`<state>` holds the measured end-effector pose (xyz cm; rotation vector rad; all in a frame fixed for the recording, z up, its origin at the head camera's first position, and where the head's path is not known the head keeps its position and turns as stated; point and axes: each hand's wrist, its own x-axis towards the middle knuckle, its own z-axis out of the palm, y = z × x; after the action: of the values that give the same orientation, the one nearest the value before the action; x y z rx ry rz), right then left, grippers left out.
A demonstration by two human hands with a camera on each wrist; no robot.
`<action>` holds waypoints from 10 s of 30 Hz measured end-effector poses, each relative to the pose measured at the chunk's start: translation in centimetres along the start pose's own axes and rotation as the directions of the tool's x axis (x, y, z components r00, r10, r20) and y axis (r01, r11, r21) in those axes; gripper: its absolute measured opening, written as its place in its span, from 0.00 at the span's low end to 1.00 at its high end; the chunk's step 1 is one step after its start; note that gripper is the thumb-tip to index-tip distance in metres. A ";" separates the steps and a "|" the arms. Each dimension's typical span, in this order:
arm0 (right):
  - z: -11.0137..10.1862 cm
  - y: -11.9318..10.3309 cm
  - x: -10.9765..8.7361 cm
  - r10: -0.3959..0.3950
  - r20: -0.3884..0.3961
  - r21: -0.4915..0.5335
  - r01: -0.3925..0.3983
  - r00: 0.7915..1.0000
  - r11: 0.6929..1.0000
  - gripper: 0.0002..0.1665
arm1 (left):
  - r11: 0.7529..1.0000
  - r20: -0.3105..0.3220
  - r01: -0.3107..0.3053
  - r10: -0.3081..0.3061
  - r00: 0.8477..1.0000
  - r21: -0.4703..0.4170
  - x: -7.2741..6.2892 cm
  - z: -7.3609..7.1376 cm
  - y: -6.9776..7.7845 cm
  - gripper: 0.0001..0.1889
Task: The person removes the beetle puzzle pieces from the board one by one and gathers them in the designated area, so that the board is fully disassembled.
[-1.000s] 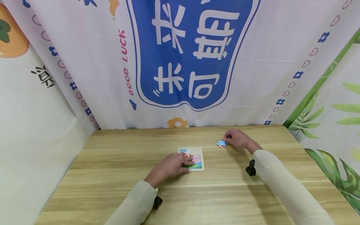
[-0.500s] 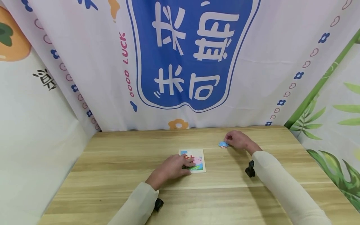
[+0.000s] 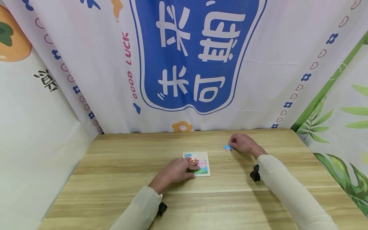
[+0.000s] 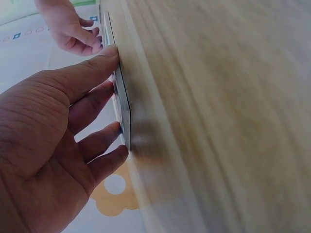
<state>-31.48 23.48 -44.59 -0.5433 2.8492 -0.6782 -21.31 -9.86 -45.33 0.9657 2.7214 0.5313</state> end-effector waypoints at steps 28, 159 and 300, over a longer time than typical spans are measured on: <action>3.2 -10.0 0.9 -0.317 0.064 0.049 0.315 0.946 0.948 0.06 | 0.987 -0.038 -0.038 0.045 0.998 0.156 -0.4 0.4 1.1 0.18; 2.5 -3.6 0.1 -0.329 -0.059 -0.164 0.316 0.943 0.935 0.03 | 0.971 -0.042 -0.095 0.106 0.993 0.218 -0.6 0.6 1.4 0.18; 6.1 -8.9 -2.6 -0.286 -0.089 0.133 0.296 0.954 0.946 0.05 | 0.979 -0.058 -0.078 0.090 0.994 0.186 -0.4 0.4 1.5 0.16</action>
<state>-24.88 14.62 -45.62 -0.9453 2.7767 -0.9610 -20.09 -8.94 -45.07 1.1314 2.8387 0.3364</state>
